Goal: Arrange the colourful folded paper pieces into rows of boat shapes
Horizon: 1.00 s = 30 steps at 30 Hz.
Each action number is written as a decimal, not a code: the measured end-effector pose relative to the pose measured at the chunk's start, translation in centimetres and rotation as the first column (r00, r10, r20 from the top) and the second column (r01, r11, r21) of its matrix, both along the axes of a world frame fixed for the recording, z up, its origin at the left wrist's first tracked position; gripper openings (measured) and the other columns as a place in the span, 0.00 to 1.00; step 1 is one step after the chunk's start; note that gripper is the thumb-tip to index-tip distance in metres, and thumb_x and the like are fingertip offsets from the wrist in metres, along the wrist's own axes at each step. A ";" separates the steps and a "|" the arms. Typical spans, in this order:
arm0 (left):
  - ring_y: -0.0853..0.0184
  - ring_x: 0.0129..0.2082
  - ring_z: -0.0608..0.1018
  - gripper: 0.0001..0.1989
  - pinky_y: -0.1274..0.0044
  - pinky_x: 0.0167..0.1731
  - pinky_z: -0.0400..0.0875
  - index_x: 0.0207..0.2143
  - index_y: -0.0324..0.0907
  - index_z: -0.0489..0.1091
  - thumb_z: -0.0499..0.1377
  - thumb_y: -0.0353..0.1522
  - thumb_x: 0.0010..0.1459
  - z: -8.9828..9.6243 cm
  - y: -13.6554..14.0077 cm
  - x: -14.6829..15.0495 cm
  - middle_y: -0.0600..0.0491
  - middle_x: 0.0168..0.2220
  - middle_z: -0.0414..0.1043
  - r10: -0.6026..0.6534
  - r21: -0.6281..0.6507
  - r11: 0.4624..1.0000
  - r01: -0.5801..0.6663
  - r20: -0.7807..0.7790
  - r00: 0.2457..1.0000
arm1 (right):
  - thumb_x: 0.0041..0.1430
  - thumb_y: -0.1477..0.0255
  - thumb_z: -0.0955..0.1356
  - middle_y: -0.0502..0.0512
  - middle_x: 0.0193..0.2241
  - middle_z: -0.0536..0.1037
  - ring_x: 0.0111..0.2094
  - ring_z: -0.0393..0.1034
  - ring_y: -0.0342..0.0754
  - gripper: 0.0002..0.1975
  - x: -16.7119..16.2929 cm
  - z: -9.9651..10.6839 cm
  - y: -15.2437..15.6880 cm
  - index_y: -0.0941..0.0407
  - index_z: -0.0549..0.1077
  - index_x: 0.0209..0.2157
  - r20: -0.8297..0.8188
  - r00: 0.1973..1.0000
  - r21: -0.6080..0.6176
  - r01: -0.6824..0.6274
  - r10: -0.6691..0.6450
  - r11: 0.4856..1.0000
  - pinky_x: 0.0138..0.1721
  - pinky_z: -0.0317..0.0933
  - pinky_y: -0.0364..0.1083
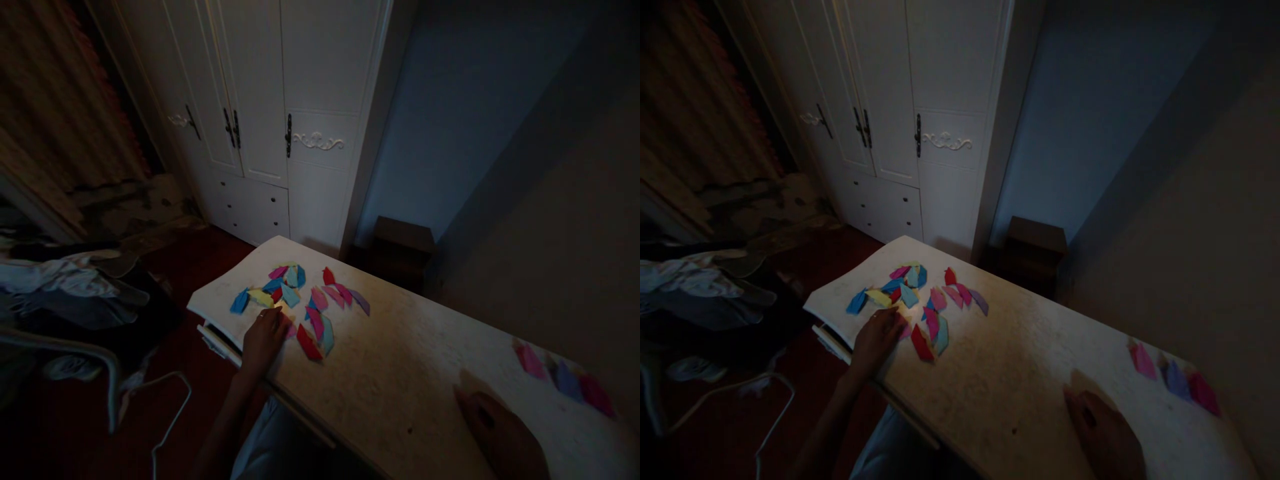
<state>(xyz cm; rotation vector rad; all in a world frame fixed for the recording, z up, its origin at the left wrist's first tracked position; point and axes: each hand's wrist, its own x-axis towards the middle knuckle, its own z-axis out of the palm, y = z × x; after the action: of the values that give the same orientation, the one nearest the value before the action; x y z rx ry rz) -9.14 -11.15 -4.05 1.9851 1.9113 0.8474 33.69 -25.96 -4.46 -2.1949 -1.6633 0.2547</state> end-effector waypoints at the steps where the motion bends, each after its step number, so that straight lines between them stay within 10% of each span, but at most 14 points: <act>1: 0.59 0.46 0.75 0.19 0.70 0.44 0.71 0.50 0.41 0.68 0.55 0.35 0.57 -0.1 0.1 -0.1 0.46 0.47 0.73 0.002 -0.003 1.000 -0.001 0.035 0.999 | 0.59 0.48 0.56 0.52 0.23 0.76 0.25 0.71 0.49 0.26 0.0 0.0 0.1 0.51 0.69 0.21 0.003 1.000 -0.009 0.002 -0.002 1.000 0.27 0.62 0.45; 6: 0.62 0.42 0.78 0.19 0.72 0.42 0.72 0.51 0.41 0.68 0.54 0.37 0.58 -0.5 0.5 -0.6 0.48 0.43 0.75 -0.070 -0.011 0.997 0.073 0.177 0.982 | 0.58 0.46 0.55 0.51 0.22 0.75 0.25 0.71 0.49 0.27 0.1 0.0 0.1 0.51 0.68 0.20 -0.007 1.000 -0.046 0.012 -0.013 0.999 0.25 0.62 0.44; 16: 0.61 0.41 0.76 0.12 0.72 0.40 0.70 0.44 0.42 0.72 0.53 0.33 0.59 0.3 -1.0 0.0 0.47 0.43 0.73 -0.040 -0.107 0.994 0.037 -0.032 0.999 | 0.58 0.46 0.55 0.51 0.24 0.76 0.27 0.71 0.49 0.27 0.2 -0.1 -0.1 0.51 0.69 0.22 -0.023 0.999 -0.072 0.037 -0.039 0.997 0.28 0.62 0.45; 24: 0.69 0.27 0.75 0.23 0.76 0.30 0.70 0.55 0.41 0.64 0.54 0.35 0.56 0.0 -1.3 -0.2 0.52 0.37 0.74 -0.077 -0.014 0.996 0.084 0.296 0.952 | 0.60 0.51 0.57 0.53 0.24 0.76 0.25 0.70 0.49 0.24 0.1 -0.2 -0.3 0.52 0.71 0.22 0.011 1.000 -0.001 -0.012 0.012 1.000 0.28 0.61 0.45; 30: 0.72 0.21 0.69 0.18 0.78 0.23 0.65 0.45 0.40 0.72 0.57 0.38 0.53 -0.1 -1.7 0.1 0.54 0.31 0.73 -0.075 0.032 0.997 0.068 0.413 0.908 | 0.59 0.50 0.57 0.54 0.27 0.76 0.28 0.72 0.51 0.24 0.2 -0.4 -0.4 0.52 0.72 0.24 0.009 1.000 0.004 0.000 0.000 1.000 0.31 0.62 0.47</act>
<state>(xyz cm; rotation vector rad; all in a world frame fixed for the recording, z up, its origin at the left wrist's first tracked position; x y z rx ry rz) -9.02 -12.83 -4.16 1.6983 1.5826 1.1592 33.89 -26.33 -4.84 -2.1962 -1.6670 0.2411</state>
